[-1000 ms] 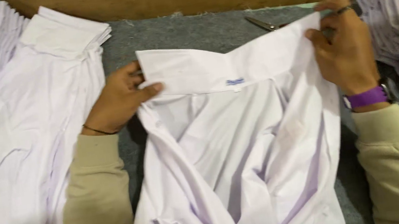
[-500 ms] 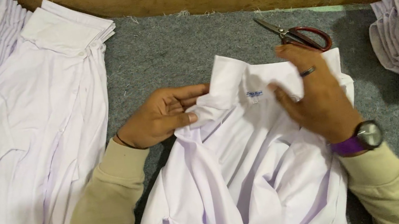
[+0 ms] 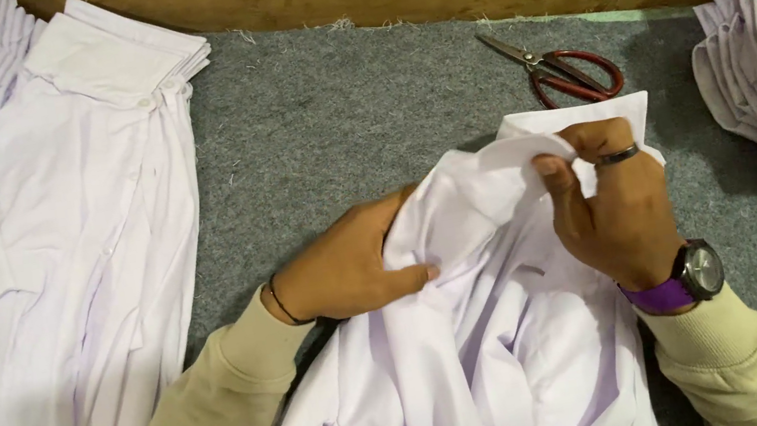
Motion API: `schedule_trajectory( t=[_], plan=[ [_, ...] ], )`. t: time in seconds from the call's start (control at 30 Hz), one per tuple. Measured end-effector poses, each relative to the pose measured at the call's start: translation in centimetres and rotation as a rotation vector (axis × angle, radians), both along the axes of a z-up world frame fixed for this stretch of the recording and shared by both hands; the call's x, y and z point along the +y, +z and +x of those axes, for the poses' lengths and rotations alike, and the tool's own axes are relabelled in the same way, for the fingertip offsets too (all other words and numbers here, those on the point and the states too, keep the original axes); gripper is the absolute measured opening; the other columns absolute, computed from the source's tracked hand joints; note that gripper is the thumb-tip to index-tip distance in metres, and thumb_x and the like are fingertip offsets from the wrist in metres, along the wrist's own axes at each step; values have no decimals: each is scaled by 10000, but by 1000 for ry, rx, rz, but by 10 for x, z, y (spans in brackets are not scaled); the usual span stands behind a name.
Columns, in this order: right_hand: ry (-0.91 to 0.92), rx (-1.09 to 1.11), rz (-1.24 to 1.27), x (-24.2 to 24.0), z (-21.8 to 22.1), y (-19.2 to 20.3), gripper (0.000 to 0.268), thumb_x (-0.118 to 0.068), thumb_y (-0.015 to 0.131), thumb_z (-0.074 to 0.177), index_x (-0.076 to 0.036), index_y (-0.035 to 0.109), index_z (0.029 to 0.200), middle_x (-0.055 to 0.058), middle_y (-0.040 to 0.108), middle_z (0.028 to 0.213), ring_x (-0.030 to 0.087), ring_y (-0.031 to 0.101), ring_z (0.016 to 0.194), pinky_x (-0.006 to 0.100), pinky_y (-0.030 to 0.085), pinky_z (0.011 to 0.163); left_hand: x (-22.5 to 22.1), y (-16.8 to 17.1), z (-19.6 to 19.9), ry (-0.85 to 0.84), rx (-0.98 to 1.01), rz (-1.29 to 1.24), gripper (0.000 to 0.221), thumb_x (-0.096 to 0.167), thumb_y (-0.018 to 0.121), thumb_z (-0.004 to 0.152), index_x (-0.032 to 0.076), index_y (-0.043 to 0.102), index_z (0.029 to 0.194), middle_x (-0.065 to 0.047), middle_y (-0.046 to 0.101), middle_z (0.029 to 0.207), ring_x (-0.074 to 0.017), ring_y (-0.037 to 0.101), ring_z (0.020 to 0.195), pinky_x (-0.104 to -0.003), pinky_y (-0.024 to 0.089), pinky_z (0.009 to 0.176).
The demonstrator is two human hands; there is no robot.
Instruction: Inspecting and folding white shirts at a garment factory workstation.
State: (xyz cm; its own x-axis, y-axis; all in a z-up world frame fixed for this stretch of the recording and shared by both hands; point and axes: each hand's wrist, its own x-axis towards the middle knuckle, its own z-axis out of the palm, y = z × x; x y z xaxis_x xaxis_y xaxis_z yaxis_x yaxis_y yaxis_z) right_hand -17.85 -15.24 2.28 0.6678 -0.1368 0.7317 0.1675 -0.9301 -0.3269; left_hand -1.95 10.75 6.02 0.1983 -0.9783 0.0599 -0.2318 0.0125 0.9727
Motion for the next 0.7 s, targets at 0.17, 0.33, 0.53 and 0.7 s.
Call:
schedule_trajectory(
  t=[0.17,0.33,0.53,0.7],
  plan=[
    [-247,45,-90,-15,-9,11,315,-241,616,1171,55,562,1080,166,532,1026,395,587,758,524,407,654,5,18,-4,-175,45,131,696,153,704,807,60,445,1447,-63,621,1362,-147,607,1214,-305,499,1039],
    [-322,83,-160,-29,-9,11,238,-211,630,1190,8,538,1167,182,608,1050,466,617,838,575,409,689,13,17,6,-373,74,128,623,153,632,872,22,434,1448,-74,578,1355,-159,542,1219,-314,461,1059],
    [-282,144,-141,-33,1,2,240,-206,619,1163,24,555,1183,189,663,1018,451,667,824,537,458,670,14,1,15,-345,372,116,701,22,589,895,5,342,1551,-112,547,1451,-170,554,1284,-319,497,1089],
    [-243,248,-11,-30,5,11,273,-239,531,1163,25,474,1195,226,687,937,532,637,744,580,438,627,4,4,13,110,23,195,646,-5,498,824,147,501,1452,-69,704,1192,-126,663,1061,-239,502,879]
  ],
)
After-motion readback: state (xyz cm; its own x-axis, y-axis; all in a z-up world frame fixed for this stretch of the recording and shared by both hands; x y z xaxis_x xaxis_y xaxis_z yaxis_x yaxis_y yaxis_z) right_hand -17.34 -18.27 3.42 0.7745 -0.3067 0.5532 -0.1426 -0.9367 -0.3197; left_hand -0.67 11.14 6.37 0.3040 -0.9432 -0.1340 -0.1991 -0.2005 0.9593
